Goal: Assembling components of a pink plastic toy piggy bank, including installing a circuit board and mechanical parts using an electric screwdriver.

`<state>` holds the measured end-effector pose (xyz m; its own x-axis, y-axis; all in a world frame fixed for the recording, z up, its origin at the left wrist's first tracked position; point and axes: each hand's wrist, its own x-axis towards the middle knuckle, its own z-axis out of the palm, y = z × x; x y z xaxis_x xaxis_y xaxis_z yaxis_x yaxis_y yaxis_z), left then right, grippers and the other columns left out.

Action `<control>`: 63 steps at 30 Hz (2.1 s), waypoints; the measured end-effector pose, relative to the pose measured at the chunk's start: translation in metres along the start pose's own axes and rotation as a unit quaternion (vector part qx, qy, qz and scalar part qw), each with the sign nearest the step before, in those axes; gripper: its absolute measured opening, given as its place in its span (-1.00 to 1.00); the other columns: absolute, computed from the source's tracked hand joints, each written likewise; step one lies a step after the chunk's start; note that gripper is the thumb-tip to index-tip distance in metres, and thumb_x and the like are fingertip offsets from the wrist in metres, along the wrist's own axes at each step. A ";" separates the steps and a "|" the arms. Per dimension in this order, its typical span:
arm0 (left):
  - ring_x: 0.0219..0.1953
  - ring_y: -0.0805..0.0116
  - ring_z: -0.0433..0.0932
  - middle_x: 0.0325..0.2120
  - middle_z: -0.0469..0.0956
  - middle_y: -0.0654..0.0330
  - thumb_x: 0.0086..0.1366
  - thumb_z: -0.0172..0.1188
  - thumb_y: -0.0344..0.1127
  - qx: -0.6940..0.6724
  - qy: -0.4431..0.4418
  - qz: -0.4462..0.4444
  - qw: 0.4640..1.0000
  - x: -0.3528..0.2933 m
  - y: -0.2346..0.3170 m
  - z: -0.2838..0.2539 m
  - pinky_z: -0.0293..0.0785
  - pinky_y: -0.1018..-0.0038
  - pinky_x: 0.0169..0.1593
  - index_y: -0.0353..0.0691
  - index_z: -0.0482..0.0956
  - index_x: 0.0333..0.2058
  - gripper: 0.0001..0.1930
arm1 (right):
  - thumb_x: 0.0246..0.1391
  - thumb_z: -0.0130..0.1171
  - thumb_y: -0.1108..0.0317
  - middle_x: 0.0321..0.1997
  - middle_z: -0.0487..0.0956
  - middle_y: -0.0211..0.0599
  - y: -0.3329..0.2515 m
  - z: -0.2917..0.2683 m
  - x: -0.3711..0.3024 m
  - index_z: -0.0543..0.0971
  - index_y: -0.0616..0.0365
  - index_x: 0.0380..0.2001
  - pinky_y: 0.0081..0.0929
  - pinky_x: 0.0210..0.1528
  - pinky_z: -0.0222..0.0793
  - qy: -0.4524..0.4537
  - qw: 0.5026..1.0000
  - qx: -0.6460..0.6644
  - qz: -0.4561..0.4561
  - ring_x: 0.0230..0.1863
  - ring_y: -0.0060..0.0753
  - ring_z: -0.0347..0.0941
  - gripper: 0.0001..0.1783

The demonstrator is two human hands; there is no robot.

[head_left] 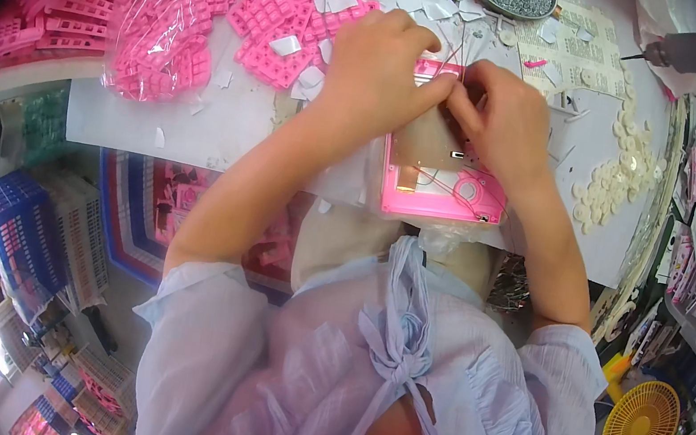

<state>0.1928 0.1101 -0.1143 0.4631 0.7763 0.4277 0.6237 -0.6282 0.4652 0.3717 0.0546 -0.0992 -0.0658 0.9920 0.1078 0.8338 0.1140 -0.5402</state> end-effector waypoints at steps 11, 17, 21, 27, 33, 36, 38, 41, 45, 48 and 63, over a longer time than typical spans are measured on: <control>-0.19 0.34 0.54 -0.32 0.63 0.40 0.07 0.39 -0.30 -0.014 0.004 0.138 0.990 0.008 0.001 0.003 0.31 0.28 -0.13 0.01 0.72 -0.41 -0.92 | -0.10 0.37 0.38 -0.08 0.58 -0.32 0.023 -0.035 -0.009 0.64 0.00 -0.17 -0.22 -0.09 0.52 0.013 0.945 0.008 -0.327 -0.01 -0.08 0.46 -0.66; -0.32 0.32 0.57 -0.40 0.65 0.33 0.10 0.38 -0.35 -0.112 -0.037 0.081 0.990 0.001 0.005 0.003 0.37 0.36 -0.21 -0.11 0.70 -0.38 -0.91 | -0.06 0.37 0.40 -0.35 0.60 -0.33 0.031 -0.018 -0.017 0.63 0.08 -0.33 -0.26 -0.24 0.49 0.069 0.989 0.007 -0.133 -0.17 -0.19 0.51 -0.82; -0.43 0.29 0.56 -0.44 0.65 0.23 0.16 0.35 -0.36 -0.261 -0.055 -0.028 0.963 0.000 0.009 0.005 0.40 0.40 -0.30 -0.19 0.69 -0.37 -0.92 | -0.07 0.32 0.42 -0.40 0.56 -0.32 0.021 -0.020 -0.011 0.62 0.10 -0.34 -0.27 -0.31 0.46 0.086 0.978 -0.073 -0.176 -0.26 -0.24 0.48 -0.84; -0.44 0.29 0.53 -0.47 0.62 0.22 0.22 0.31 -0.36 -0.168 -0.019 0.017 0.986 -0.003 0.008 0.011 0.38 0.37 -0.30 -0.23 0.65 -0.35 -0.92 | -0.14 0.29 0.41 -0.43 0.53 -0.36 0.019 -0.025 -0.002 0.64 0.10 -0.33 -0.33 -0.20 0.42 0.083 0.958 -0.140 -0.235 -0.27 -0.24 0.45 -0.80; -0.40 0.34 0.51 -0.44 0.61 0.32 0.23 0.29 -0.36 -0.144 -0.012 0.019 0.989 -0.008 0.013 0.008 0.24 0.28 -0.07 -0.13 0.64 -0.32 -0.94 | -0.14 0.25 0.37 -0.44 0.54 -0.33 0.016 -0.026 -0.009 0.66 0.10 -0.46 -0.33 -0.14 0.38 0.027 0.950 -0.203 -0.238 -0.25 -0.24 0.44 -0.88; -0.37 0.38 0.50 -0.45 0.59 0.37 0.22 0.30 -0.33 -0.130 -0.030 0.049 0.990 -0.006 0.013 0.005 0.16 0.26 0.00 -0.07 0.64 -0.32 -0.94 | -0.14 0.23 0.38 -0.44 0.55 -0.30 0.006 -0.026 -0.013 0.65 0.12 -0.53 -0.34 -0.15 0.37 -0.026 0.942 -0.219 -0.252 -0.25 -0.24 0.45 -0.92; -0.33 0.36 0.50 -0.45 0.58 0.38 0.21 0.30 -0.31 -0.105 -0.052 0.069 0.991 -0.007 0.012 0.004 0.16 0.26 -0.01 -0.06 0.64 -0.33 -0.94 | -0.14 0.22 0.39 -0.44 0.55 -0.29 -0.002 -0.028 -0.018 0.64 0.14 -0.56 -0.35 -0.16 0.38 -0.072 0.931 -0.225 -0.278 -0.24 -0.24 0.45 -0.92; -0.26 0.34 0.49 -0.42 0.56 0.38 0.20 0.29 -0.29 -0.075 -0.086 0.092 0.989 -0.006 0.012 0.002 0.16 0.26 -0.01 -0.05 0.63 -0.34 -0.94 | -0.14 0.21 0.39 -0.44 0.55 -0.28 -0.003 -0.030 -0.031 0.62 0.16 -0.57 -0.36 -0.16 0.38 -0.095 0.936 -0.201 -0.274 -0.24 -0.24 0.46 -0.92; -0.18 0.31 0.47 -0.37 0.52 0.34 0.20 0.28 -0.27 -0.049 -0.132 0.132 0.981 0.001 0.016 0.005 0.19 0.19 0.03 -0.06 0.62 -0.36 -0.94 | -0.17 0.27 0.41 -0.45 0.50 -0.29 0.002 -0.027 -0.044 0.58 0.15 -0.55 -0.32 -0.22 0.40 -0.024 0.960 -0.129 -0.249 -0.29 -0.22 0.44 -0.92; -0.16 0.31 0.49 -0.35 0.52 0.31 0.15 0.29 -0.28 0.047 -0.165 0.203 0.964 0.009 0.020 0.011 0.23 0.14 0.08 -0.08 0.63 -0.37 -0.92 | -0.17 0.33 0.42 -0.46 0.47 -0.30 0.005 -0.022 -0.054 0.56 0.15 -0.51 -0.30 -0.27 0.41 0.022 0.977 -0.073 -0.200 -0.33 -0.20 0.41 -0.87; -0.27 -0.02 0.64 -0.39 0.66 0.01 0.08 0.37 -0.27 0.059 -0.398 -0.003 0.916 0.053 0.038 0.003 0.57 0.15 -0.22 -0.26 0.68 -0.29 -0.75 | -0.19 0.35 0.47 -0.28 0.57 -0.25 0.005 -0.033 -0.036 0.57 0.18 -0.41 -0.27 -0.15 0.47 -0.032 0.985 -0.089 -0.148 -0.21 -0.11 0.46 -0.80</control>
<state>0.2430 0.1279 -0.0761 0.7426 0.6006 -0.2962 0.6693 -0.6510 0.3580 0.3963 0.0172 -0.0781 -0.3490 0.9191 0.1830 0.8557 0.3922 -0.3376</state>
